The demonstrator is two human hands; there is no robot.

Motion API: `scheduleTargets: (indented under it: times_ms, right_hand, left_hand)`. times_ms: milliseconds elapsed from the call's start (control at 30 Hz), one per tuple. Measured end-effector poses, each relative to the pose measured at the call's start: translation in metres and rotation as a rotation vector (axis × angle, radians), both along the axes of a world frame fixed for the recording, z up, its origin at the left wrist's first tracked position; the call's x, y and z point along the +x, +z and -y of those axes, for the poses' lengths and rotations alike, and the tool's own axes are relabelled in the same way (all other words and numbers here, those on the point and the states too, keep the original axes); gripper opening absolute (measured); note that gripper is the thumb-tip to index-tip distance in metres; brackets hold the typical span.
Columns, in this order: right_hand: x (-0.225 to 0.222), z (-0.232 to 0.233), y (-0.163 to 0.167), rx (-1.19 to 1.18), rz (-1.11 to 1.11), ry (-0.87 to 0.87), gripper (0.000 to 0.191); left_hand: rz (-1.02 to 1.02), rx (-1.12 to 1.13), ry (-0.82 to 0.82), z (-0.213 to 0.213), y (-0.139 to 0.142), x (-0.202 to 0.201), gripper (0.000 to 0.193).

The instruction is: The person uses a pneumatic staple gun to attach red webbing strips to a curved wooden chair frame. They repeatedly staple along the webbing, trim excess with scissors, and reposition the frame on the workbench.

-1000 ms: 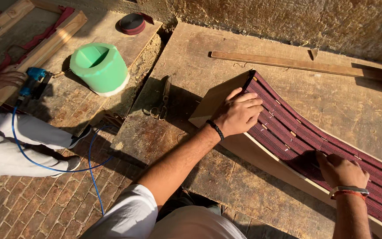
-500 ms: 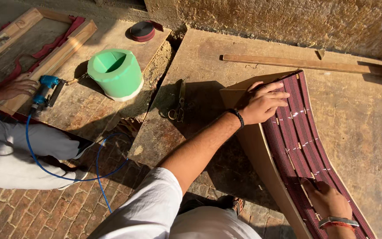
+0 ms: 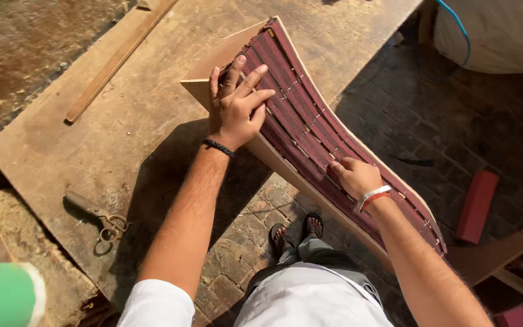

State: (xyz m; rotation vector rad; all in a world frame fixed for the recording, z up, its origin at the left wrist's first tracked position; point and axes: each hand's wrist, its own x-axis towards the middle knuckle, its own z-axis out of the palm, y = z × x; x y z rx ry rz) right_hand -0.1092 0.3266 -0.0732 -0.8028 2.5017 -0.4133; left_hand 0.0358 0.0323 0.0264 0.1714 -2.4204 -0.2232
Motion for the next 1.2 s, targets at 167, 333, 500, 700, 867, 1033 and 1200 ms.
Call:
scheduleTargets:
  times_ms: [167,333,500,700,867,1033,1200]
  right_hand:
    - [0.015,-0.078,0.029,0.003,-0.165,-0.220,0.044]
    - [0.051,-0.168,0.026,0.064,-0.081,-0.529,0.042]
    - [0.106,-0.277,-0.004,0.187,-0.005,-0.789,0.042]
    - [0.155,-0.375,-0.063,0.360,0.239,-0.864,0.049]
    - [0.177,-0.413,-0.109,0.482,0.493,-0.632,0.080]
    - [0.190,-0.426,-0.143,0.591,0.683,-0.530,0.090]
    - [0.173,-0.429,-0.183,0.664,0.838,-0.465,0.085]
  left_hand:
    - [0.009,0.057,-0.190,-0.046,-0.012,-0.044,0.024]
    - [0.211,0.125,-0.430,-0.111,-0.043,-0.095,0.036]
    - [0.401,0.223,-0.450,-0.218,-0.114,-0.093,0.050]
    - [0.896,0.451,-0.608,-0.317,-0.184,-0.018,0.040]
    - [1.137,0.552,-0.555,-0.352,-0.209,0.054,0.038]
    - [1.311,0.748,-0.303,-0.370,-0.221,0.114,0.035]
    - [1.694,0.976,-0.424,-0.433,-0.223,0.153,0.058]
